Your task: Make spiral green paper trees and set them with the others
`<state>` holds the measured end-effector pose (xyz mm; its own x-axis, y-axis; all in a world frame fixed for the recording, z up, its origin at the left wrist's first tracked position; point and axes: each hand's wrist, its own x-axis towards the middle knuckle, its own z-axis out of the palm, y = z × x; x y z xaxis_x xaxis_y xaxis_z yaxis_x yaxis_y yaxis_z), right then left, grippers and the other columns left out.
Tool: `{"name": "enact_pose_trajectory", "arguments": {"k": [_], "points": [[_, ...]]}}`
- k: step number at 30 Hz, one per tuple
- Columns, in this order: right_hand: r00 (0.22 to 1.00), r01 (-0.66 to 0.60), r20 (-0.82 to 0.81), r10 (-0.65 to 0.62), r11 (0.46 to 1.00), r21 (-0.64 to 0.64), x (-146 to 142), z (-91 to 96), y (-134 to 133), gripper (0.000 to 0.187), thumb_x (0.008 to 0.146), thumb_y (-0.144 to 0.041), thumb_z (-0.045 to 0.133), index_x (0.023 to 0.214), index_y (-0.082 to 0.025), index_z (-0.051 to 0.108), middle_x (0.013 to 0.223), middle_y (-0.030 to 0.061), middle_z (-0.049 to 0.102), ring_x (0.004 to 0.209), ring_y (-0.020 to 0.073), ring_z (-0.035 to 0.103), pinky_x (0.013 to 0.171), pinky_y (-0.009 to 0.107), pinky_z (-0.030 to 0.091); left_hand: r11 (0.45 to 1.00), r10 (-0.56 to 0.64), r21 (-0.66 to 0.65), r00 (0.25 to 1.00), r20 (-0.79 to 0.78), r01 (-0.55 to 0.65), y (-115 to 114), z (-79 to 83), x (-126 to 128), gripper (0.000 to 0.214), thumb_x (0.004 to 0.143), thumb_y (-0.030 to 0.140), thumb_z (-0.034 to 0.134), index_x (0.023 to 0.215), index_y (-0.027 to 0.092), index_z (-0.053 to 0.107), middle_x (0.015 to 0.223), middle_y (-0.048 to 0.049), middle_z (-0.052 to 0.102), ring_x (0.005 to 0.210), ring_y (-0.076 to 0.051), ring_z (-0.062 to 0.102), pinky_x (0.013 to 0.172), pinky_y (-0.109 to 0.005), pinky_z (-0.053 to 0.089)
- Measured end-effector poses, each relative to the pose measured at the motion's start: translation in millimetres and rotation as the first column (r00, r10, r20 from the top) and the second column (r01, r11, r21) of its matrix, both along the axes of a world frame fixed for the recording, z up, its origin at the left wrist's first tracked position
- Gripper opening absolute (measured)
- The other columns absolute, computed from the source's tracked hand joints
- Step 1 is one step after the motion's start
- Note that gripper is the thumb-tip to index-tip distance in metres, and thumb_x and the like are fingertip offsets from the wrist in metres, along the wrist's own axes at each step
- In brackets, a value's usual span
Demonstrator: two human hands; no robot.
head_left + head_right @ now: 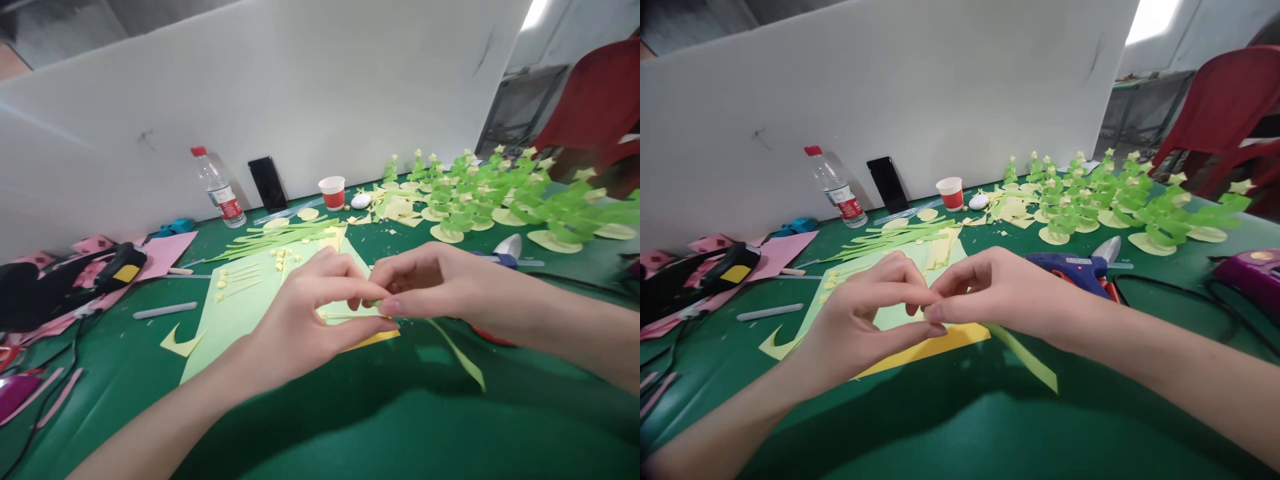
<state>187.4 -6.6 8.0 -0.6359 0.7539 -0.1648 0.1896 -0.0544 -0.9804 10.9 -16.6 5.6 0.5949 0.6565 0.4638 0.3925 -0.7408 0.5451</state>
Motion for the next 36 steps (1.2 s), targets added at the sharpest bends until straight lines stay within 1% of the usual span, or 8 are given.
{"name": "enact_pose_trajectory", "arguments": {"k": [5, 11, 18, 24, 26, 29, 31, 36], "points": [[1.000, -0.002, 0.013, 0.002, 1.000, 0.014, 5.1, -0.3, 5.3, 0.006, 0.070, -0.029, 0.065, 0.069, -0.023, 0.065, 0.069, -0.0040, 0.056, 0.069, 0.0088, 0.049, 0.064, 0.020, 0.036, 0.999, -0.042, 0.002, 0.999, -0.021, 0.042, 0.6, 1.7, -0.1, 0.016, 0.079, 0.008, 0.057, 0.077, 0.018, 0.069, 0.065, 0.0011, 0.054, 0.065, -0.011, 0.044, 0.059, -0.022, 0.037], [0.976, -0.208, 0.076, 0.204, 0.976, 0.058, 8.1, -4.3, 13.1, 0.014, 0.069, -0.033, 0.065, 0.080, -0.025, 0.065, 0.080, -0.0025, 0.056, 0.074, 0.0114, 0.047, 0.064, 0.023, 0.035, 0.999, 0.042, -0.026, 0.999, 0.011, -0.041, 0.7, 1.8, 1.6, 0.009, 0.068, 0.008, 0.068, 0.066, 0.016, 0.068, 0.057, 0.0028, 0.054, 0.062, -0.011, 0.043, 0.059, -0.023, 0.037], [0.996, -0.081, 0.035, 0.079, 0.994, 0.079, -2.2, -8.0, 2.9, 0.010, 0.068, -0.030, 0.064, 0.069, -0.021, 0.061, 0.067, -0.0031, 0.048, 0.062, 0.0088, 0.039, 0.055, 0.022, 0.028, 0.990, 0.081, -0.120, 0.996, 0.044, -0.075, -1.2, -2.3, 1.4, 0.025, 0.065, 0.008, 0.070, 0.054, 0.015, 0.049, 0.059, 0.0055, 0.046, 0.062, -0.009, 0.043, 0.057, -0.021, 0.035], [1.000, 0.004, 0.008, -0.005, 0.999, 0.043, 0.8, -5.3, 3.5, 0.014, 0.070, -0.035, 0.062, 0.069, -0.021, 0.062, 0.074, -0.0012, 0.056, 0.071, 0.0113, 0.047, 0.062, 0.023, 0.033, 0.991, 0.061, -0.124, 0.997, 0.050, -0.055, -0.1, -0.8, -1.2, 0.014, 0.068, 0.022, 0.070, 0.069, 0.017, 0.057, 0.061, 0.0054, 0.045, 0.059, -0.009, 0.041, 0.055, -0.020, 0.034], [0.995, 0.097, -0.027, -0.096, 0.994, 0.049, 3.9, -3.9, 7.6, 0.015, 0.070, -0.037, 0.062, 0.070, -0.021, 0.063, 0.072, -0.0018, 0.054, 0.070, 0.0105, 0.045, 0.063, 0.023, 0.033, 0.988, 0.034, -0.153, 0.996, 0.076, -0.022, 1.0, 0.2, -2.7, 0.011, 0.077, 0.026, 0.060, 0.085, 0.019, 0.061, 0.060, 0.0057, 0.042, 0.055, -0.009, 0.040, 0.053, -0.020, 0.034], [0.980, 0.187, -0.083, -0.183, 0.982, 0.037, 6.8, -4.4, 14.3, 0.020, 0.067, -0.040, 0.064, 0.067, -0.019, 0.061, 0.064, -0.0024, 0.047, 0.064, 0.0101, 0.039, 0.060, 0.023, 0.031, 0.979, -0.011, -0.204, 0.996, 0.089, 0.029, 2.5, 0.2, -3.2, 0.028, 0.089, 0.019, 0.034, 0.103, 0.020, 0.058, 0.054, 0.0061, 0.040, 0.048, -0.008, 0.039, 0.051, -0.019, 0.036], [0.980, 0.176, -0.094, -0.174, 0.984, 0.013, 7.5, -6.4, 16.9, 0.022, 0.067, -0.040, 0.063, 0.065, -0.018, 0.059, 0.062, -0.0023, 0.044, 0.063, 0.0105, 0.038, 0.060, 0.023, 0.030, 0.974, -0.020, -0.223, 0.997, 0.069, 0.035, 3.0, -0.5, -2.3, 0.035, 0.088, 0.013, 0.029, 0.107, 0.018, 0.057, 0.051, 0.0063, 0.040, 0.047, -0.008, 0.040, 0.051, -0.019, 0.036], [1.000, 0.024, 0.005, -0.024, 1.000, 0.010, 7.2, -8.9, 13.4, 0.018, 0.072, -0.038, 0.061, 0.072, -0.019, 0.063, 0.070, -0.0013, 0.053, 0.068, 0.0108, 0.044, 0.064, 0.023, 0.032, 0.968, -0.057, -0.244, 0.998, 0.022, 0.060, 2.0, -2.4, 0.4, 0.027, 0.084, 0.013, 0.042, 0.097, 0.016, 0.065, 0.045, 0.0073, 0.039, 0.041, -0.006, 0.034, 0.041, -0.018, 0.029]]}}
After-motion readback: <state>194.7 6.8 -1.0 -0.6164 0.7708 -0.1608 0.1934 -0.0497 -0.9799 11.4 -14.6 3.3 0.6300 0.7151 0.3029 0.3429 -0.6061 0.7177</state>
